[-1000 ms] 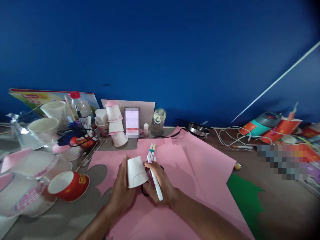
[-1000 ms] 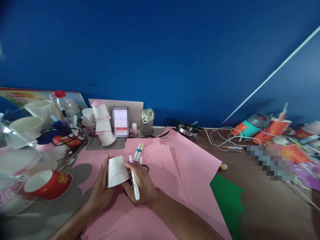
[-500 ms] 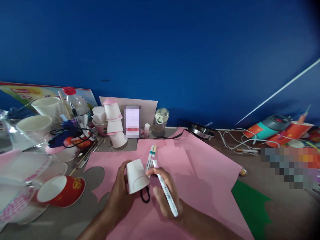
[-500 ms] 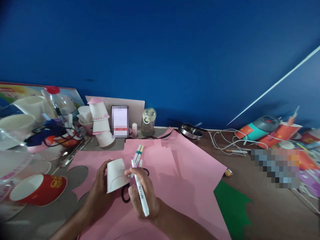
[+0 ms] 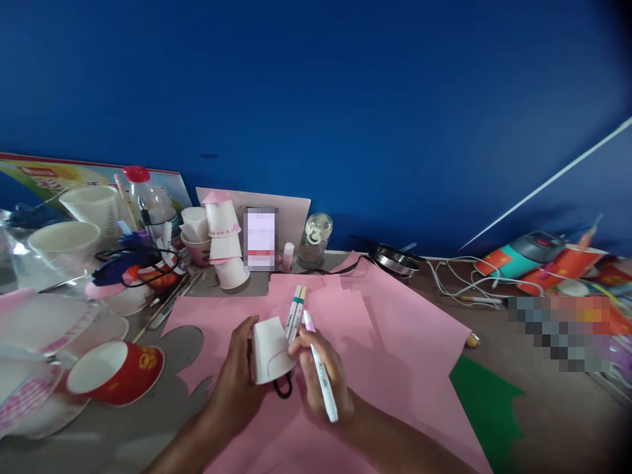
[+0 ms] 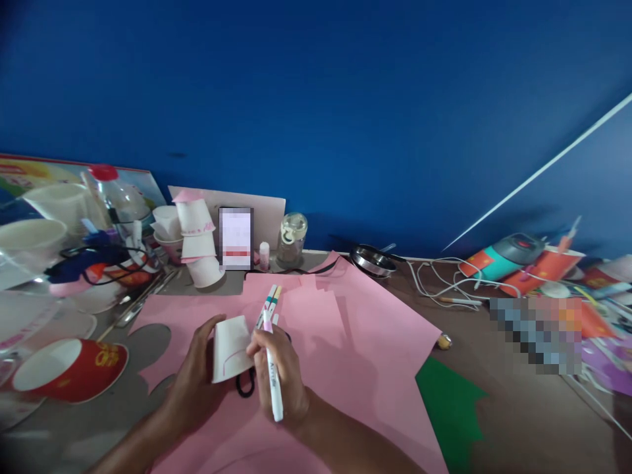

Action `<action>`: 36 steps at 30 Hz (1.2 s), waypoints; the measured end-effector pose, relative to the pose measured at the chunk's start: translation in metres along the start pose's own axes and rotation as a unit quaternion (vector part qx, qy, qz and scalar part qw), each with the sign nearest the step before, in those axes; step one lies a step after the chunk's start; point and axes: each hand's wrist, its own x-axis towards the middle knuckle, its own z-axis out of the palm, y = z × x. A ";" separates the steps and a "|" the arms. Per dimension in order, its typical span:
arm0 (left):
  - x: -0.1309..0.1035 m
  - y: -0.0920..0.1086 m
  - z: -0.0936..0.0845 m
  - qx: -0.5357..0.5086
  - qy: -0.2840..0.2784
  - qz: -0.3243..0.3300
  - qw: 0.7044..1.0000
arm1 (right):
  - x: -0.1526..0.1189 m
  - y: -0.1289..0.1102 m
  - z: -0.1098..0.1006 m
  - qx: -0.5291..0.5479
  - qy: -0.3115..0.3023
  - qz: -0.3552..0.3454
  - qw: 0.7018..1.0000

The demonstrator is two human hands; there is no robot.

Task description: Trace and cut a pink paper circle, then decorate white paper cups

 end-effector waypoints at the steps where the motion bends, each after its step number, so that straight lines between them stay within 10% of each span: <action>1: 0.000 -0.003 0.000 0.022 -0.003 0.008 1.000 | 0.001 0.003 0.000 -0.010 0.005 0.020 1.000; 13: 0.015 0.003 -0.007 0.109 0.080 -0.032 0.990 | 0.023 0.035 -0.015 -0.195 0.027 0.078 0.977; 21: 0.004 0.003 -0.009 0.119 0.040 0.077 0.989 | 0.024 0.031 -0.013 -0.259 -0.139 -0.010 0.956; 36: 0.003 0.008 -0.010 0.157 -0.039 0.245 0.956 | 0.022 0.031 -0.011 -0.265 -0.161 0.003 0.951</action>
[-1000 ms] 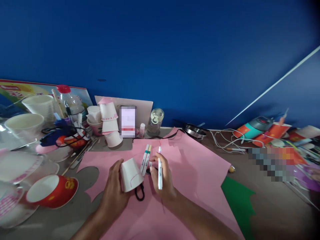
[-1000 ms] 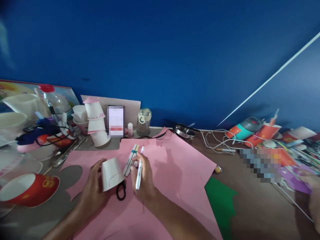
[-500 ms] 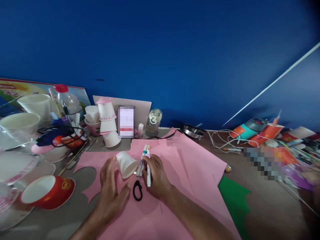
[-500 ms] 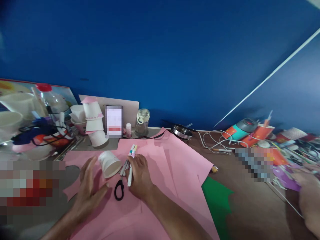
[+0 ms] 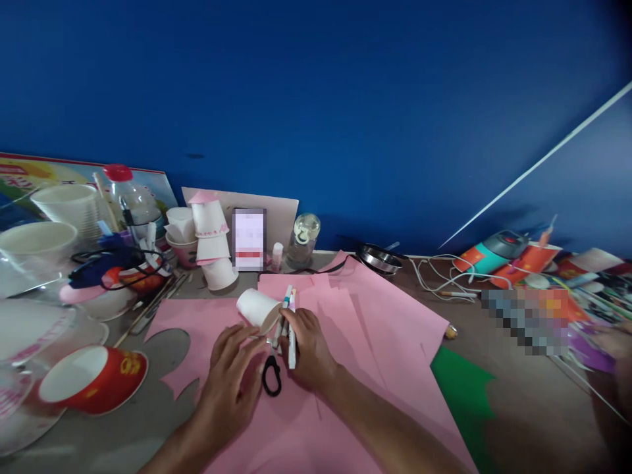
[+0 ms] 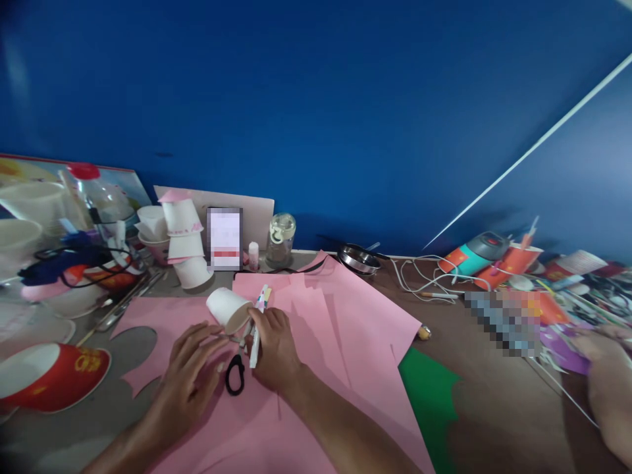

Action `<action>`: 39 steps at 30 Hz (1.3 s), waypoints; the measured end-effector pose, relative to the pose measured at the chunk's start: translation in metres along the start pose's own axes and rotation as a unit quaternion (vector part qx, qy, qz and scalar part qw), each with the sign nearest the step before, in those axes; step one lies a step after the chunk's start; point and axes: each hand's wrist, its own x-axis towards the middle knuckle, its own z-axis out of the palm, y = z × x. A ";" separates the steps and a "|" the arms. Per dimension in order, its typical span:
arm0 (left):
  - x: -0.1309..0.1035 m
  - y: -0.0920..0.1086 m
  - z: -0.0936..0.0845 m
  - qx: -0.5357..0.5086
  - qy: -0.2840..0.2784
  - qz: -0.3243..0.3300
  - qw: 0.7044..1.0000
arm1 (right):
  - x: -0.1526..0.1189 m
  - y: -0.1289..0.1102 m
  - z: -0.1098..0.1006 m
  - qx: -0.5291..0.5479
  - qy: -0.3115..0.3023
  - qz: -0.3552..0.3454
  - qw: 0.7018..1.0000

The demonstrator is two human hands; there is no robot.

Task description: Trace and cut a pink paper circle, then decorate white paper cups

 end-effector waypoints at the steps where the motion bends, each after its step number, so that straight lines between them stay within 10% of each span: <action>1: 0.001 0.001 0.000 -0.014 -0.012 0.007 1.000 | 0.000 -0.001 0.000 0.009 0.002 -0.010 1.000; 21: 0.003 0.005 0.002 0.047 -0.161 -0.068 0.984 | 0.001 -0.008 -0.004 0.053 0.007 -0.025 0.998; 31: 0.005 -0.001 0.002 0.110 -0.130 -0.146 0.975 | 0.001 -0.012 -0.006 0.056 -0.046 -0.050 0.996; 39: 0.005 -0.001 0.000 0.009 -0.037 -0.160 0.986 | -0.002 -0.003 -0.002 0.138 0.138 0.136 0.971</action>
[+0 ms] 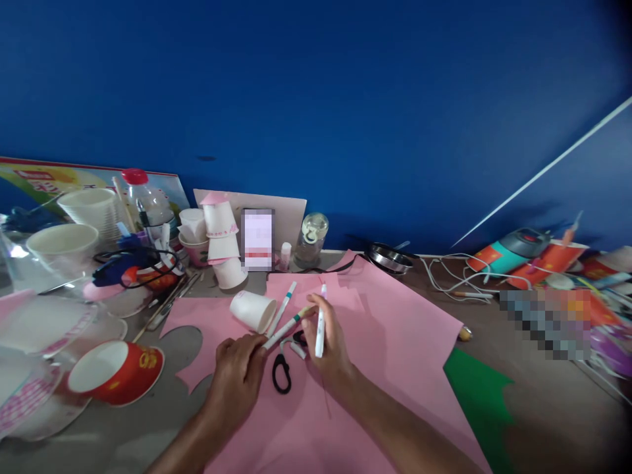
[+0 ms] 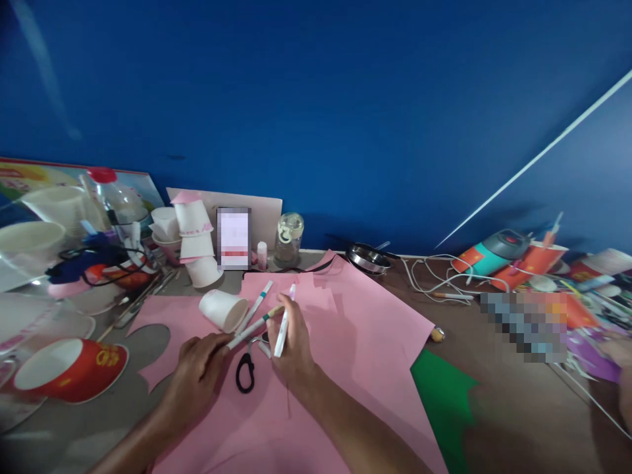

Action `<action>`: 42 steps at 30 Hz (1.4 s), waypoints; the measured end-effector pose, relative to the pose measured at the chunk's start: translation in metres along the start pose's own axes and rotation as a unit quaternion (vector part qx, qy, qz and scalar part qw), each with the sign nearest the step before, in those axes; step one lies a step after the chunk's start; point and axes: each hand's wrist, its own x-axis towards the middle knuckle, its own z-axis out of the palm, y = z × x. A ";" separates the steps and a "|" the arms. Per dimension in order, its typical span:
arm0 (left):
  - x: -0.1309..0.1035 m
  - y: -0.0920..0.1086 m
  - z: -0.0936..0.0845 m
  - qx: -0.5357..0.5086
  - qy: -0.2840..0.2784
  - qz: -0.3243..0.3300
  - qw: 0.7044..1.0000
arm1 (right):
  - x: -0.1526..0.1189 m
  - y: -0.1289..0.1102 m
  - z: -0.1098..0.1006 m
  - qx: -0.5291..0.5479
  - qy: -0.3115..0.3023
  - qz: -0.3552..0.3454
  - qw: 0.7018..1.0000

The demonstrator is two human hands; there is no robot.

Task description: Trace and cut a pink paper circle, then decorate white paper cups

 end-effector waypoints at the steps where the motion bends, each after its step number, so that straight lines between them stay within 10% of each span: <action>1: 0.000 0.001 0.000 -0.013 0.012 -0.001 1.000 | 0.002 0.003 0.000 0.019 0.025 0.033 0.999; 10: -0.001 -0.001 0.000 -0.047 0.057 -0.032 0.997 | 0.012 0.003 -0.006 0.110 0.046 0.101 0.988; 21: -0.005 0.005 -0.001 -0.011 -0.064 0.106 0.992 | -0.008 -0.017 -0.002 0.210 -0.095 -0.013 0.973; 29: -0.007 0.014 -0.007 -0.005 -0.129 0.161 0.978 | -0.006 -0.029 -0.006 0.181 -0.112 0.062 0.975; 42: -0.007 0.018 -0.011 -0.094 -0.153 0.075 0.981 | -0.006 -0.032 -0.011 0.162 -0.143 0.018 0.976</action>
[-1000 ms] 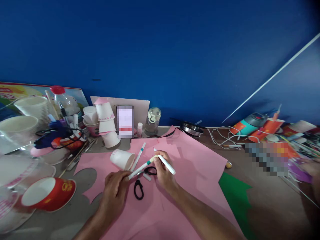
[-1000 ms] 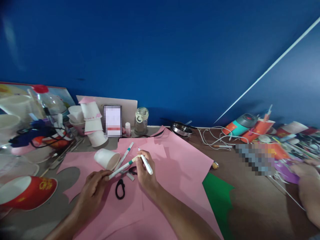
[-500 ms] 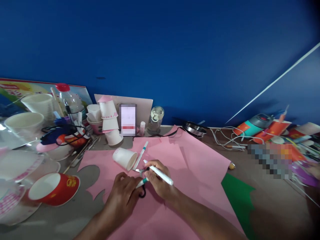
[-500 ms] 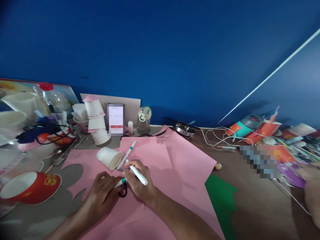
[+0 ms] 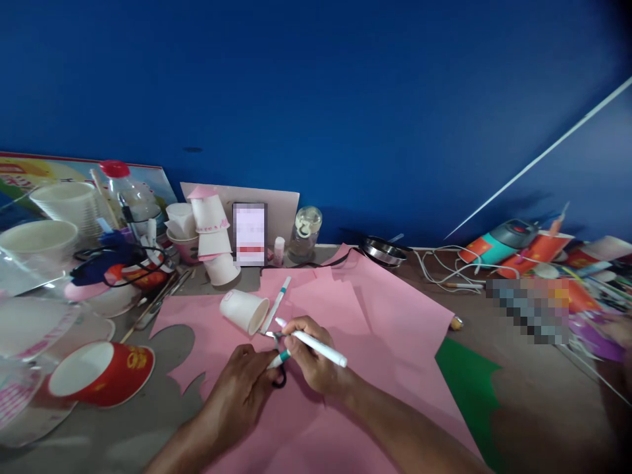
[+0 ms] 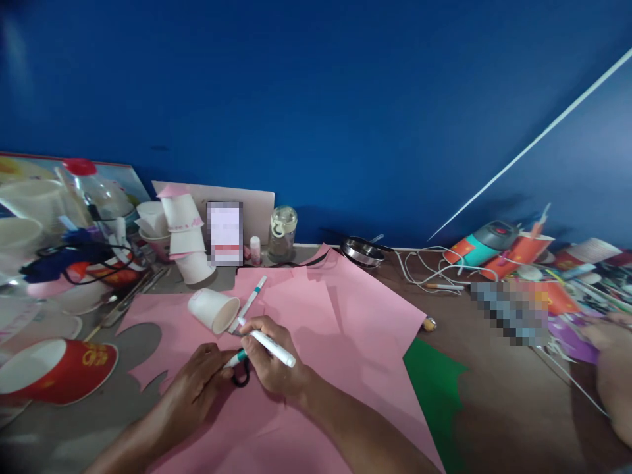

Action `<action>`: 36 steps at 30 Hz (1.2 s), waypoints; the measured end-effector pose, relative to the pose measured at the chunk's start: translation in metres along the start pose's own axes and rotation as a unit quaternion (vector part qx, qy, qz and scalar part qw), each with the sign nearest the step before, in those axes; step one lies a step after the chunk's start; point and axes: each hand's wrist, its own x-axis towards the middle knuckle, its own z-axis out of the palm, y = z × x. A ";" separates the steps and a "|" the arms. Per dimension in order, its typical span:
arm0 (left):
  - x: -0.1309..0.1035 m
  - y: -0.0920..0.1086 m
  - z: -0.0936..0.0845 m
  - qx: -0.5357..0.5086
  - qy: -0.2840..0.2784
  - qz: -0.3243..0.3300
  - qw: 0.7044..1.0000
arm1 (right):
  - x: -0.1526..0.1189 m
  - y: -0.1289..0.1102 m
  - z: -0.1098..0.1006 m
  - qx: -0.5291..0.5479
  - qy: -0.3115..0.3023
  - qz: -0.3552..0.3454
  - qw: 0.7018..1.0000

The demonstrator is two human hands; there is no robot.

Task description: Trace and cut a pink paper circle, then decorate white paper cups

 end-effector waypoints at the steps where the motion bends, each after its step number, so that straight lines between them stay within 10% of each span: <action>1: 0.000 0.000 -0.001 -0.017 -0.006 -0.018 1.000 | 0.000 -0.002 -0.001 -0.007 -0.007 -0.003 1.000; 7: 0.004 0.003 -0.014 -0.185 -0.082 -0.163 0.966 | 0.009 0.004 -0.016 0.025 -0.021 -0.006 0.999; 13: 0.006 0.002 -0.011 -0.329 -0.095 -0.233 0.910 | 0.028 0.026 -0.042 0.054 0.184 0.007 0.981; 20: 0.008 0.003 -0.005 -0.279 -0.069 -0.213 0.934 | 0.017 0.035 -0.019 0.024 0.028 -0.048 0.998; 36: 0.007 -0.005 -0.003 -0.301 -0.004 -0.212 0.930 | 0.015 0.041 -0.010 -0.081 0.116 -0.074 0.987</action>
